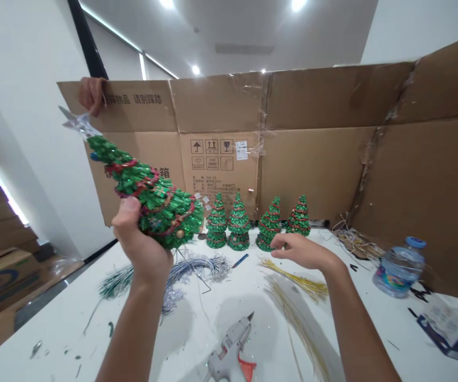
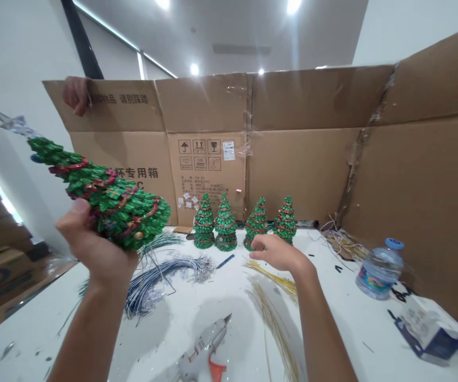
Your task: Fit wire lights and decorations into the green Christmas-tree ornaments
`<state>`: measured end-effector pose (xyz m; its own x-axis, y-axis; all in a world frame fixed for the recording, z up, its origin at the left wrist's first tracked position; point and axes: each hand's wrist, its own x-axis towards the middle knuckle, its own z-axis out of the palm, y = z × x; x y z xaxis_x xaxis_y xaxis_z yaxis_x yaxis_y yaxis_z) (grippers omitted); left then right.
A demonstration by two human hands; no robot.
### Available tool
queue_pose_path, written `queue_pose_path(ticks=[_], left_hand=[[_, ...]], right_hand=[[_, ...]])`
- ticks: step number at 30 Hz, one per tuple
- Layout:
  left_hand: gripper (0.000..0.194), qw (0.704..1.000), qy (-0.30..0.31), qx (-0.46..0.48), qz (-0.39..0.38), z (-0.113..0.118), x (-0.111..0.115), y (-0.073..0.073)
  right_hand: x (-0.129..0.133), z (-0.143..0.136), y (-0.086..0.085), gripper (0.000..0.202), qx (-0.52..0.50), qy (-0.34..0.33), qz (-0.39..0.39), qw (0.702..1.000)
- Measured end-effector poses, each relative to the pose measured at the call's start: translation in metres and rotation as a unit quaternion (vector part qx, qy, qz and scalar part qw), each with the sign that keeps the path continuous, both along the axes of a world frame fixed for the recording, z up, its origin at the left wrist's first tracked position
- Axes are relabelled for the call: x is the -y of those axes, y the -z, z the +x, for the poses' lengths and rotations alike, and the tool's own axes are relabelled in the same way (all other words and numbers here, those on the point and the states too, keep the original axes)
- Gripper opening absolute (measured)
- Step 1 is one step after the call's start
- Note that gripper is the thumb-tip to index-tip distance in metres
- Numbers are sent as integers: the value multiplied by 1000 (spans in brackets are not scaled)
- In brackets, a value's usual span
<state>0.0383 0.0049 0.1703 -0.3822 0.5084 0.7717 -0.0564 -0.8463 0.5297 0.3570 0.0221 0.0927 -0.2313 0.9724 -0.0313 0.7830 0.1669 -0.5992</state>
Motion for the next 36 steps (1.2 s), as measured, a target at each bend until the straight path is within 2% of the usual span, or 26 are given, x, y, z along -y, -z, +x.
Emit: queue_pose_path(ticks=[1,3,8,13,19,23,27,33,36], left_hand=[[34,996,41,73,-11,1,-2,-3],[30,986,84,143,-36,4,-4,-7],[31,972,95,212,-37,15,2,-12],[31,966,119,226,-34,21,6,-14],[26,964,128,224,-70,22,10,-13],[22,967,134,204,-78,21,11,-11],[22,966,141,205,-68,22,11,-12],[25,963,139,209,-94,23,16,-14],[30,959,155,196,-134,22,18,-13]], right_hand=[[-7,1,8,19,22,-3,-42,999],[-21,1,25,32,64,-4,-122,991],[-47,-9,66,40,129,16,-238,962],[-60,-14,95,41,155,28,-276,948],[-66,-11,111,41,139,25,-273,952],[-70,-8,112,41,123,24,-247,961],[-69,-4,103,40,83,18,-195,977],[-51,6,67,38,-43,-7,-76,996],[-38,8,47,24,-125,-1,14,992]])
